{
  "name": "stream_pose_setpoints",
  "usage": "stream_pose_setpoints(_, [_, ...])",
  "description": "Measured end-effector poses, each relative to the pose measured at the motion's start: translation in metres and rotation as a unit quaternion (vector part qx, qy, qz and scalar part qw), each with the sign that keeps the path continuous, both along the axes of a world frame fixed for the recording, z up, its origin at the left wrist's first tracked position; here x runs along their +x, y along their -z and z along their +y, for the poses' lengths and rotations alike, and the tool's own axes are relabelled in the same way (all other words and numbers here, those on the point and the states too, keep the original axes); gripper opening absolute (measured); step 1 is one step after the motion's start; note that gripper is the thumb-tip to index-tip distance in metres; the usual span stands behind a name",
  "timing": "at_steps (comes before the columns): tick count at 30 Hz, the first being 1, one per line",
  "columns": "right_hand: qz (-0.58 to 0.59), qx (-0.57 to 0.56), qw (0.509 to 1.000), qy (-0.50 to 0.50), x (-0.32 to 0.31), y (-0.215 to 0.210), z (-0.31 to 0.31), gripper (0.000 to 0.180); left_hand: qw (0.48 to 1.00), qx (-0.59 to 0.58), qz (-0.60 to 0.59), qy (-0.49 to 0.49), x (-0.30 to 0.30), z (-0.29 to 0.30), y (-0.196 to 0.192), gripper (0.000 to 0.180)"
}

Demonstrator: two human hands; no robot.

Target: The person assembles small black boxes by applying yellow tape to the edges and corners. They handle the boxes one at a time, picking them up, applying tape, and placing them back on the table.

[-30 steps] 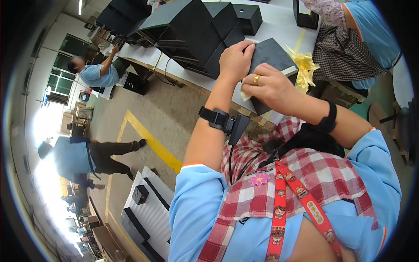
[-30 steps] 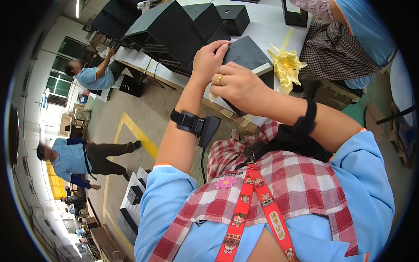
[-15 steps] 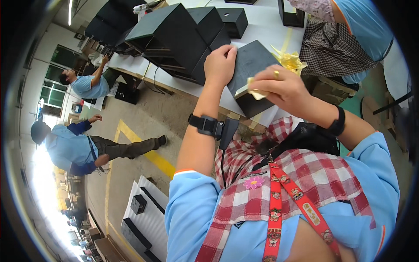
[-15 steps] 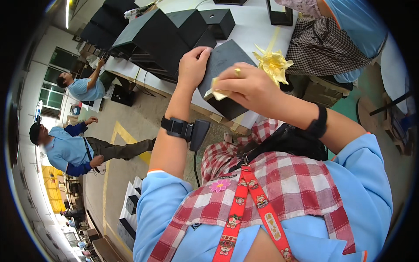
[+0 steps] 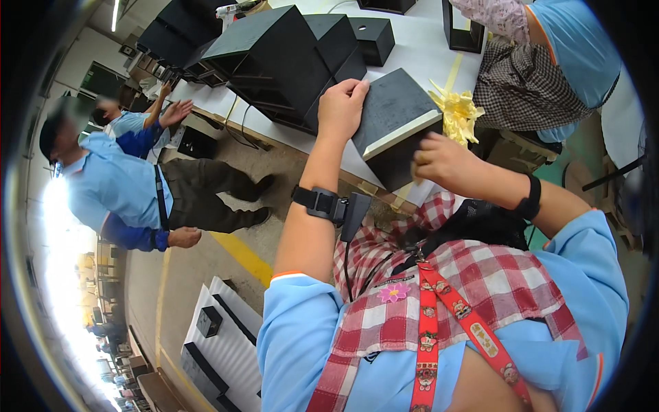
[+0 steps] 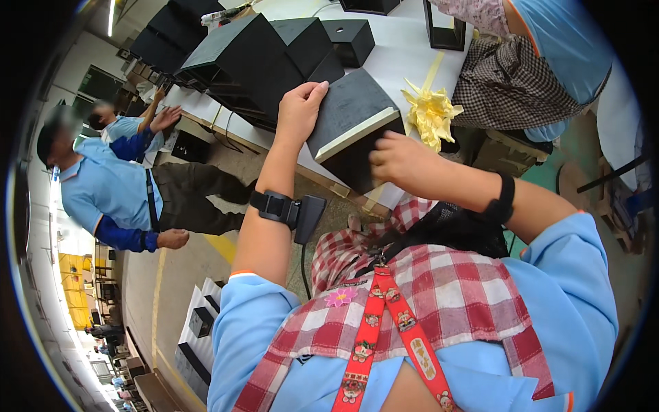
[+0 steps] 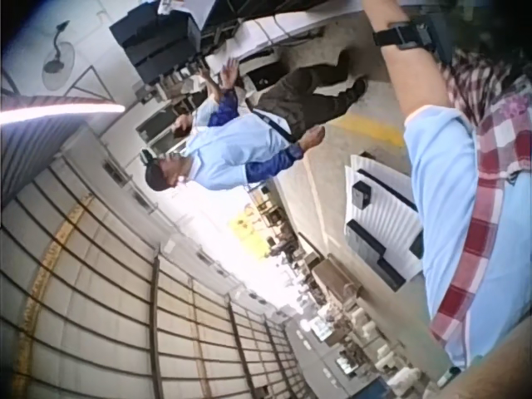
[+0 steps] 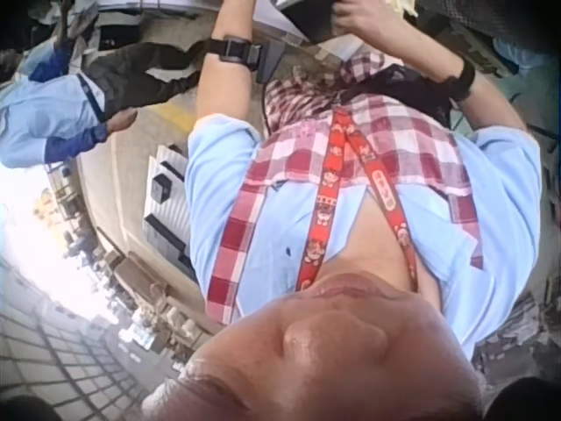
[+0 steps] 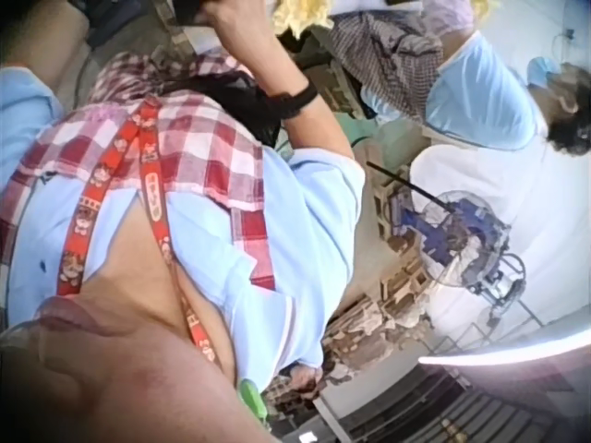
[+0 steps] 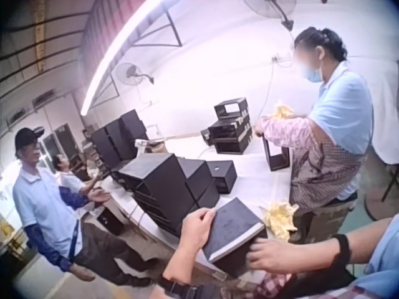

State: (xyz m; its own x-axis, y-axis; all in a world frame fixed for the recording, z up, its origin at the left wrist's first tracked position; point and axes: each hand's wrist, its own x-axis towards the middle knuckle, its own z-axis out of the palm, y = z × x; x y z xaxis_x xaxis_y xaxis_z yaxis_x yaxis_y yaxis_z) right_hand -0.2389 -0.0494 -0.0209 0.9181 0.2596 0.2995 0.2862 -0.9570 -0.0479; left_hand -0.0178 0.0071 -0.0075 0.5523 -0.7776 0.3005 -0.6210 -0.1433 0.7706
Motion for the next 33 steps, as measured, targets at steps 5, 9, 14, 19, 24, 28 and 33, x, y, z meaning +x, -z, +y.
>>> stream_pose_setpoints(5, [-0.006, 0.434, 0.894, 0.114, -0.016, -0.017, 0.017, 0.017, 0.999, -0.006, -0.011, 0.030, -0.012, -0.007, -0.002, 0.026])
stream_pose_setpoints(9, [0.011, 0.685, 0.718, 0.122, -0.002, -0.043, 0.010, 0.028, 0.998, -0.051, -0.044, -0.013, -0.009, 0.000, -0.001, 0.023])
stream_pose_setpoints(14, [-0.006, 0.723, 0.682, 0.116, 0.001, -0.045, -0.002, 0.030, 0.969, -0.191, -0.153, 0.017, -0.037, 0.025, -0.018, 0.020])
stream_pose_setpoints(19, [-0.006, 0.697, 0.706, 0.127, 0.002, -0.050, 0.004, 0.029, 0.951, -0.098, 0.224, 0.190, -0.082, 0.065, -0.046, 0.030])
stream_pose_setpoints(24, [0.061, 0.687, 0.710, 0.144, 0.001, -0.058, 0.016, 0.033, 0.932, -0.078, 0.287, 0.209, -0.084, 0.083, -0.049, 0.026])
stream_pose_setpoints(28, [0.095, 0.646, 0.733, 0.191, -0.001, -0.069, 0.015, 0.059, 0.922, -0.120, 0.315, 0.189, -0.081, 0.091, -0.048, 0.023])
stream_pose_setpoints(33, [0.020, 0.487, 0.866, 0.109, -0.010, -0.084, 0.016, 0.074, 0.920, -0.178, 0.327, 0.124, -0.088, 0.093, -0.046, 0.020])
